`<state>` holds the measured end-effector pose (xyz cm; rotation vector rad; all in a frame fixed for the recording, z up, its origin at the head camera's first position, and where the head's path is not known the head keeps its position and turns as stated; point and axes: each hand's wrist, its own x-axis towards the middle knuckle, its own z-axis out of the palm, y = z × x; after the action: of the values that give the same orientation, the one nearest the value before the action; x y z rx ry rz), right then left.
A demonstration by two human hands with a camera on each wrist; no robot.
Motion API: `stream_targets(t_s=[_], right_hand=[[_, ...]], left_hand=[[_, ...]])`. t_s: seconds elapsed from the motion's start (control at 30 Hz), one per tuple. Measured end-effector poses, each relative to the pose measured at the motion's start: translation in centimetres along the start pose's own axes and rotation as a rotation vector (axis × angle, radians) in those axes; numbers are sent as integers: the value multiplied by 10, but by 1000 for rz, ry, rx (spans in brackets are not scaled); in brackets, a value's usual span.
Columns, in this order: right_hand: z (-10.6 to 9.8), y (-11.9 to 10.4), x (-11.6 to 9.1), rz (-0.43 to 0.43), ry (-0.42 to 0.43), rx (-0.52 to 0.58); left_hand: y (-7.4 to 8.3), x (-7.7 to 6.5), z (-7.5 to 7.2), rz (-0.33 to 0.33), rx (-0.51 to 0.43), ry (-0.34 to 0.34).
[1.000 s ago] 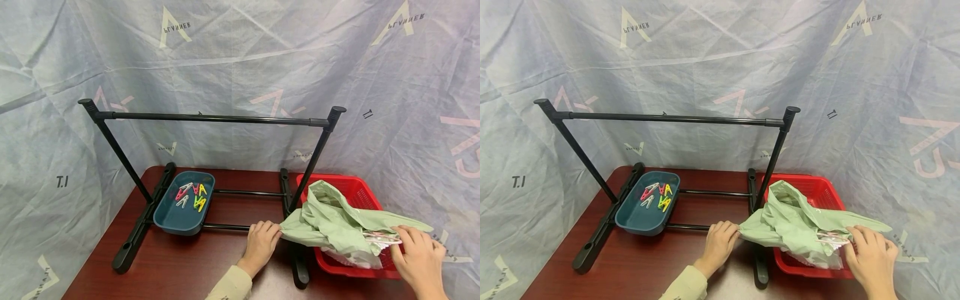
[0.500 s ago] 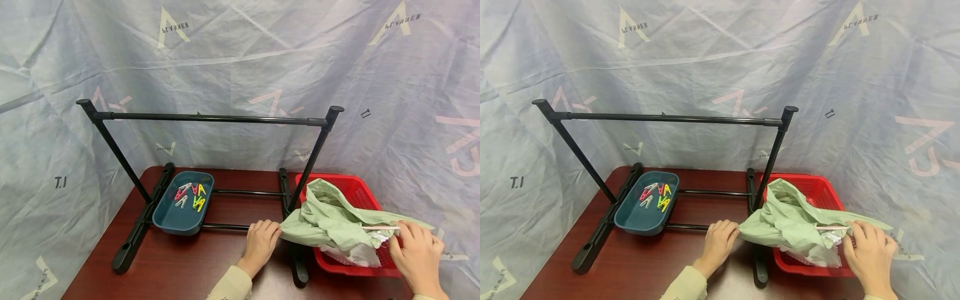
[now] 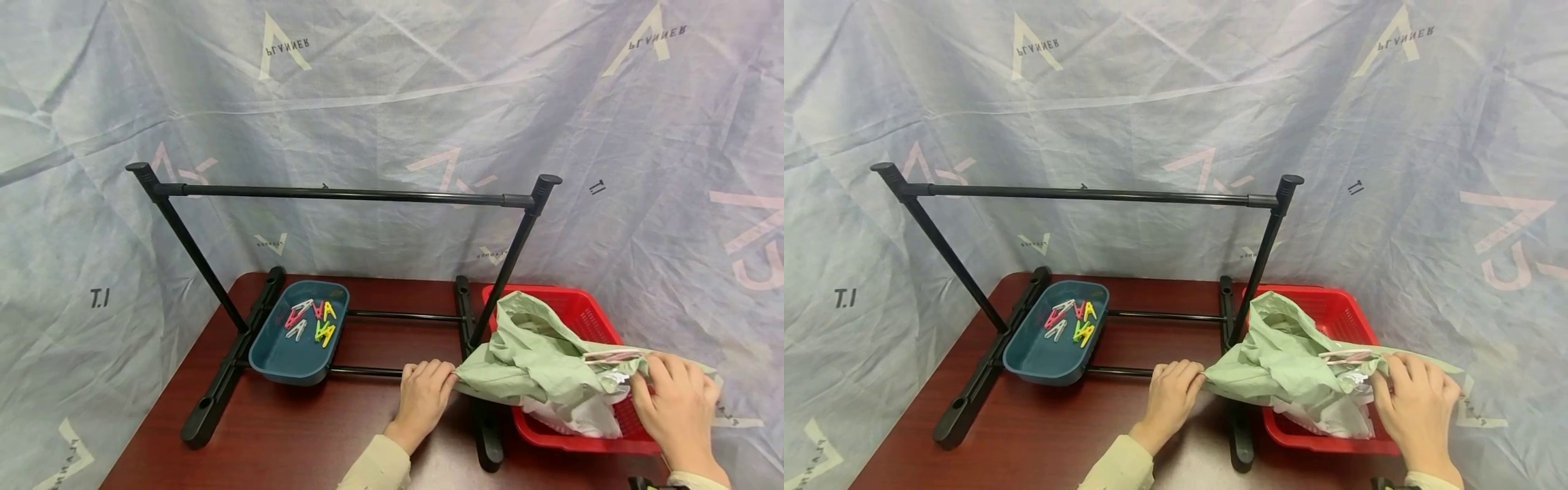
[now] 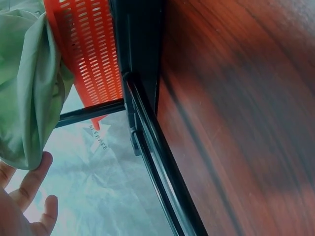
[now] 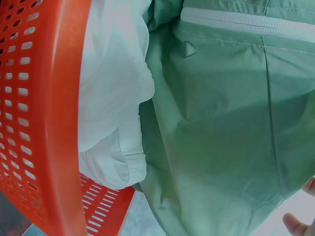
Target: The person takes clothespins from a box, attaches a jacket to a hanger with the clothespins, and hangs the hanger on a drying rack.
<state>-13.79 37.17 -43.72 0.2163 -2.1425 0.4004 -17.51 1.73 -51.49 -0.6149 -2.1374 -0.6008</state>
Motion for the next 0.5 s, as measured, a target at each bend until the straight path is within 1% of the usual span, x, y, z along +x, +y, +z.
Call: stream_targets(t_s=[0.17, 0.33, 0.5], right_hand=[[1, -1, 2, 8, -4, 6], [3, -1, 7, -5, 11, 7], [3, -4, 9, 6, 18, 13]], left_hand=[[-1, 0, 0, -9, 4, -13], [-1, 0, 0, -26, -19, -24], [-1, 0, 0, -38, -40, -29]])
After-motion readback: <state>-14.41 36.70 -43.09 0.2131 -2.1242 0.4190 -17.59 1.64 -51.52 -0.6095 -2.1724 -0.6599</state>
